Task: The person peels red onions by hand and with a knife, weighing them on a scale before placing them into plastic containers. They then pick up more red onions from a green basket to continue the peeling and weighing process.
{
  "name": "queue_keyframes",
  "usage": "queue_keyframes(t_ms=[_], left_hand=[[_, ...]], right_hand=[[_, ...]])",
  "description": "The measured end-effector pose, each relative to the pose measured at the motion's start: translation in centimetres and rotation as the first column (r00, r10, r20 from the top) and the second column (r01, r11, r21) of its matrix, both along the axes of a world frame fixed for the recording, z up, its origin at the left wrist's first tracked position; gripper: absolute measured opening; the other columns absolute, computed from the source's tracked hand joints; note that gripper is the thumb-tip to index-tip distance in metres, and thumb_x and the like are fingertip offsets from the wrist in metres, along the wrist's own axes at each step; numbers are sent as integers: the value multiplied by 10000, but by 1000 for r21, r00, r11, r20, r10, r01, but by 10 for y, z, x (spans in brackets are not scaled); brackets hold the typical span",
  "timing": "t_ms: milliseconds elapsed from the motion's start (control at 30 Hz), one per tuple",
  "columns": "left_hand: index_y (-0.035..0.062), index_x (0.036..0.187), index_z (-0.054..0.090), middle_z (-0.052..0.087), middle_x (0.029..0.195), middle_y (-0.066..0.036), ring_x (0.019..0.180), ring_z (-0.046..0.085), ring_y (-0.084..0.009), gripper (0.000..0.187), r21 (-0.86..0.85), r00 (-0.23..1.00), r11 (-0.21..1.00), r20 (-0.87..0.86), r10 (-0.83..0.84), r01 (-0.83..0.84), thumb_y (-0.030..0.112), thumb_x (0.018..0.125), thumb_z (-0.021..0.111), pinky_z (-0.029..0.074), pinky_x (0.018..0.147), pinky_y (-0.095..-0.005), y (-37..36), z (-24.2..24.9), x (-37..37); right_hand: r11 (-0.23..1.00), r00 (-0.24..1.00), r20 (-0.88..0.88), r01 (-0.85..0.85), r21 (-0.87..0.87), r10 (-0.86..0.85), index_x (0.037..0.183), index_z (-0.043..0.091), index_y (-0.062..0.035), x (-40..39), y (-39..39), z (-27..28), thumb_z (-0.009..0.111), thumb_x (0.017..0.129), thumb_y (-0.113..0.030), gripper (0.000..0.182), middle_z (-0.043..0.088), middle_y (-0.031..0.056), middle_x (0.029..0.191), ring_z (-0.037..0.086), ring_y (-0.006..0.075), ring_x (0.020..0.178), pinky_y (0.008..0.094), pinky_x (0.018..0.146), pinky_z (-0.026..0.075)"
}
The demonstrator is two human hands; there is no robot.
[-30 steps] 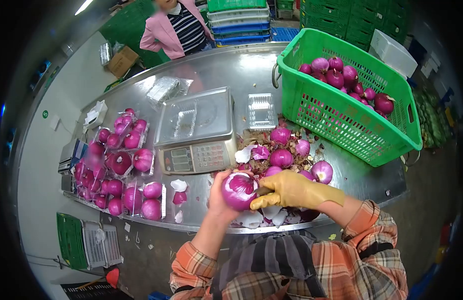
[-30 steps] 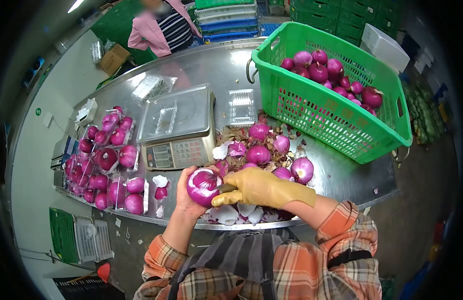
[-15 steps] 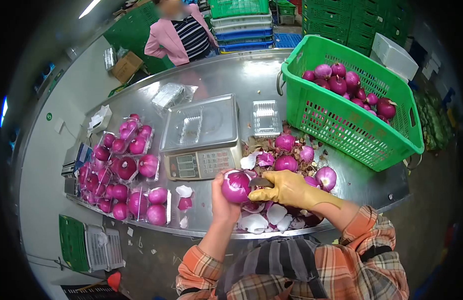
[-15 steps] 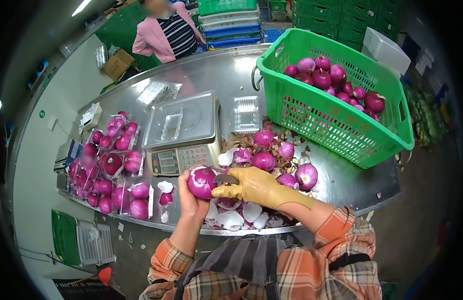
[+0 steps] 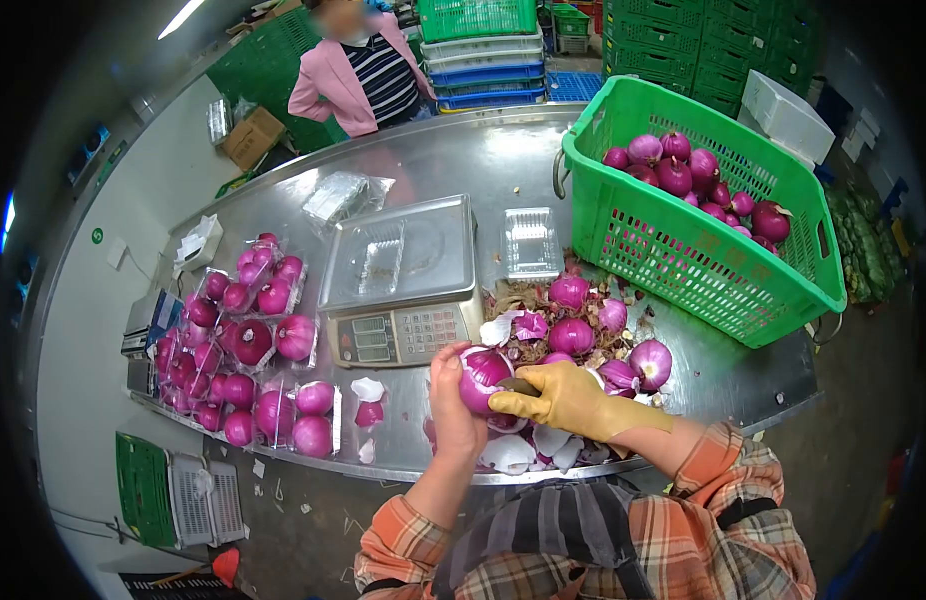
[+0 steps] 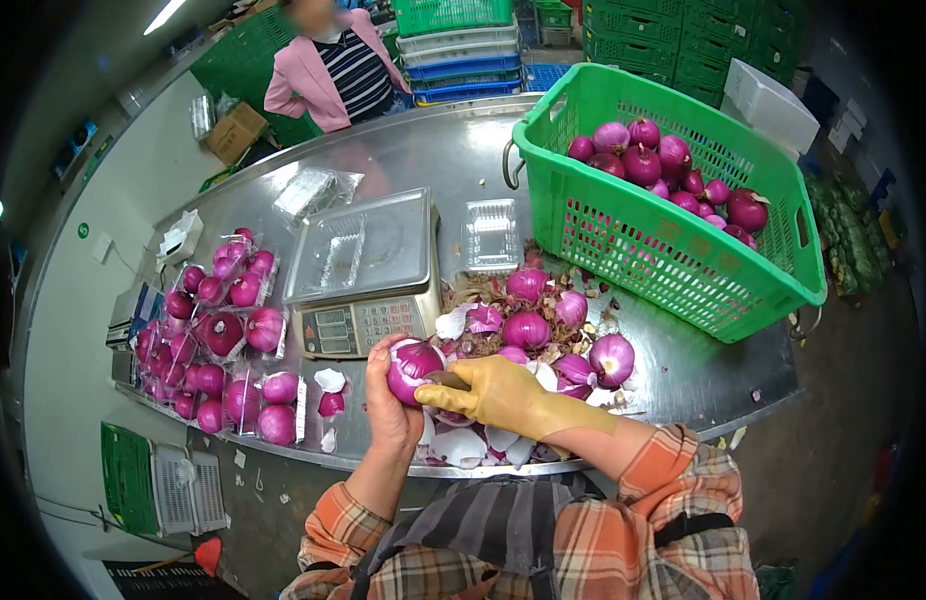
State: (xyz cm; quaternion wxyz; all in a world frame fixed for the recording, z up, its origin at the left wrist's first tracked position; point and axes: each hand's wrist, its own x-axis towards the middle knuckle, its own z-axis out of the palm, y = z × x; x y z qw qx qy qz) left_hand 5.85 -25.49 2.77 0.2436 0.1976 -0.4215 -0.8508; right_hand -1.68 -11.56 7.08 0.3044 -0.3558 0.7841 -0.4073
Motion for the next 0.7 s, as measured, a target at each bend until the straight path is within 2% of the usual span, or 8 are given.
queue_keyframes(t_ms=[133,233,300,367,433,467,600,700], left_hand=[[37,1139,487,557,1068,-123,956,594,-237,376,111,988,990,140,71,-87,348,928,486,501,854,-377,-12,-32,-9],[60,1169,501,580,1125,-120,1009,597,-278,503,303,978,931,-6,-210,202,492,911,513,521,826,-510,-26,-14,-6],[90,1237,461,555,1182,-120,1063,577,-293,506,324,968,913,-31,-250,246,468,909,536,506,860,-530,-28,-12,-1],[128,1270,422,520,1207,-113,1099,553,-269,446,290,959,915,-62,-275,281,398,931,529,508,873,-487,-27,-13,1],[158,1276,422,528,1213,-109,1093,565,-270,457,261,946,910,-40,-322,321,384,907,569,511,883,-494,-26,-11,6],[132,1261,450,549,1202,-115,1086,577,-277,463,261,949,915,-21,-315,309,388,899,582,518,879,-501,-25,-10,6],[80,1190,500,593,1138,-119,1031,615,-268,434,247,957,931,37,-288,271,384,892,587,548,839,-476,-20,-6,4],[67,1159,512,617,1076,-123,973,638,-267,430,198,963,953,100,-252,229,403,895,567,560,818,-455,-18,-6,1]], right_hand=[[926,876,-315,-305,223,364,880,669,-70,5,1,17,497,826,-673,629,658,170,799,647,346,742,437,700,505],[630,645,-178,-585,510,743,946,662,-77,20,-5,39,473,829,-678,641,663,164,856,645,400,794,545,780,478],[929,883,-289,-341,146,370,925,648,-67,11,10,16,583,754,-684,643,644,151,770,646,325,736,458,705,494],[991,986,-104,-132,-33,128,885,633,-60,-14,7,8,660,702,-671,639,616,116,707,628,255,717,391,639,479],[983,997,-61,-44,177,55,919,636,-65,-29,1,10,727,660,-633,631,600,108,695,590,227,671,337,636,451],[982,999,13,-51,182,50,947,639,-70,-32,-1,6,723,683,-615,611,605,119,709,587,230,675,341,639,449],[986,964,-205,-159,54,166,869,619,-29,-30,0,3,615,726,-688,674,615,182,723,627,350,721,413,652,476],[985,961,-217,-159,66,169,927,642,-56,-28,-2,-1,693,717,-605,590,617,167,760,604,318,674,374,627,465]])
